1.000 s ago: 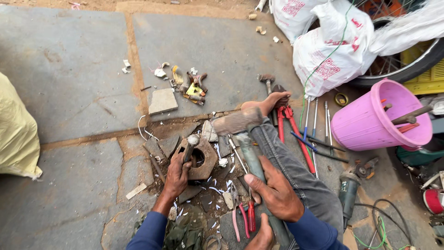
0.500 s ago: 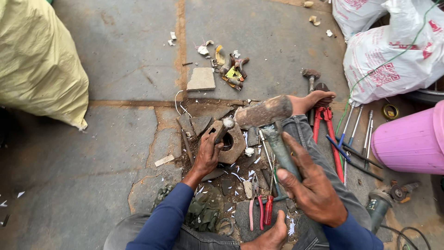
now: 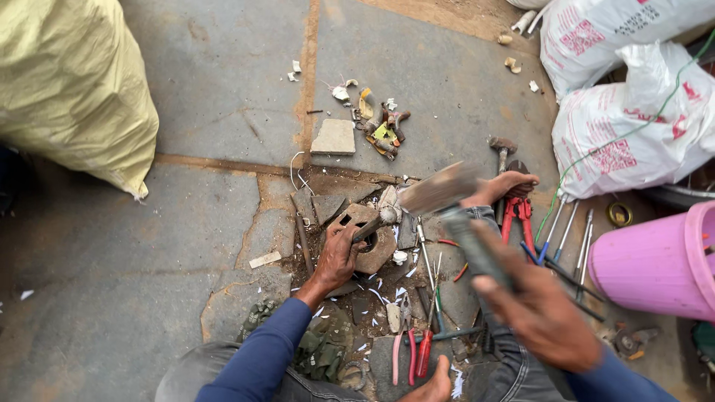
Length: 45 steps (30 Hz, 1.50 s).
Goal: The person sits on the ground and works on a wheel hub assembly, hammering a component against a heavy metal block and prying at it with a screwdriver. They hold the round hub part, work a screwdriver around its edge, and repeatedly tap and reposition the piece while handling small fittings.
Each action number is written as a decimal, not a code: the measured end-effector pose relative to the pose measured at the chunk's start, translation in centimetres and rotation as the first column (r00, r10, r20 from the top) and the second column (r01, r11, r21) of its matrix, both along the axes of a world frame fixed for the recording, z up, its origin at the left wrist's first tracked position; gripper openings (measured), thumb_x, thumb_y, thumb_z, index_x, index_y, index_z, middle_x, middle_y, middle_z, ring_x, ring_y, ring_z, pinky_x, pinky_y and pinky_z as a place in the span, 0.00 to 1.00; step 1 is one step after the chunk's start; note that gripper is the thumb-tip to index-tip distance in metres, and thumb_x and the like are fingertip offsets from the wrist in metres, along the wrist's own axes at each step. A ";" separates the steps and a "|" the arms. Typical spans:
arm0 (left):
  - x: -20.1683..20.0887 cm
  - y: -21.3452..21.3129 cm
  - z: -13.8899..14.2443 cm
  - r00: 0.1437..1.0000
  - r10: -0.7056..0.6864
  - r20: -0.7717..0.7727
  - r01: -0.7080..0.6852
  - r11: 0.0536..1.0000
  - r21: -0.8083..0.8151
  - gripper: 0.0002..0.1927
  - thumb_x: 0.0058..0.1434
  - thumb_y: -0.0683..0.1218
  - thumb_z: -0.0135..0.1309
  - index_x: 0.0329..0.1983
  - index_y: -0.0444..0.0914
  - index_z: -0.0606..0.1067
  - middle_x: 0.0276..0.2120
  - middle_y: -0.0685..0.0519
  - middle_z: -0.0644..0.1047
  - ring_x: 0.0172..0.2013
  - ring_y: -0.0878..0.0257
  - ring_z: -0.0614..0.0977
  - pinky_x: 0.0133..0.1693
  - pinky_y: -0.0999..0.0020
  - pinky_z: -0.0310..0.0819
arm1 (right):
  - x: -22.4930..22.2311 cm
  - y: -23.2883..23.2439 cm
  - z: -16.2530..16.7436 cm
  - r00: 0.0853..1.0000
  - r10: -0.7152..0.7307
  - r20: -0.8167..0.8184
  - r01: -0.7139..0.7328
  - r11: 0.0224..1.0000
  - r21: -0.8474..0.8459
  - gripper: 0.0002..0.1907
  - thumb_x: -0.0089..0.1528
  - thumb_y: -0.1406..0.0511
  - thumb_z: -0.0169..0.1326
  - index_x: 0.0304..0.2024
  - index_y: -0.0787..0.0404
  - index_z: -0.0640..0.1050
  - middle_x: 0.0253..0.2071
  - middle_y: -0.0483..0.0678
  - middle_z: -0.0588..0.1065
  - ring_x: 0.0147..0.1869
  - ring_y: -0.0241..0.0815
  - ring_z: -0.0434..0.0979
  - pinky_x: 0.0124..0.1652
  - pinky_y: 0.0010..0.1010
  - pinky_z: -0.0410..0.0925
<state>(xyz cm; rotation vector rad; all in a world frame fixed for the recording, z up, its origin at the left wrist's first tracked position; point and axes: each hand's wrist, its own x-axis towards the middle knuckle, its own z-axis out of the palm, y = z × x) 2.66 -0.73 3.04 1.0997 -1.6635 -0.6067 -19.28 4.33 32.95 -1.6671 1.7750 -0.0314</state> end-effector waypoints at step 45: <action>1.5 0.9 0.5 0.993 -0.077 -0.088 0.076 0.997 -0.022 0.13 0.65 0.41 0.48 0.53 0.40 0.71 0.44 0.49 0.76 0.51 0.50 0.77 0.66 0.44 0.55 | 0.4 3.4 -9.7 0.998 -0.055 0.044 0.061 0.989 -0.136 0.16 0.72 0.59 0.44 0.61 0.52 0.67 0.29 0.56 0.73 0.26 0.50 0.71 0.28 0.38 0.68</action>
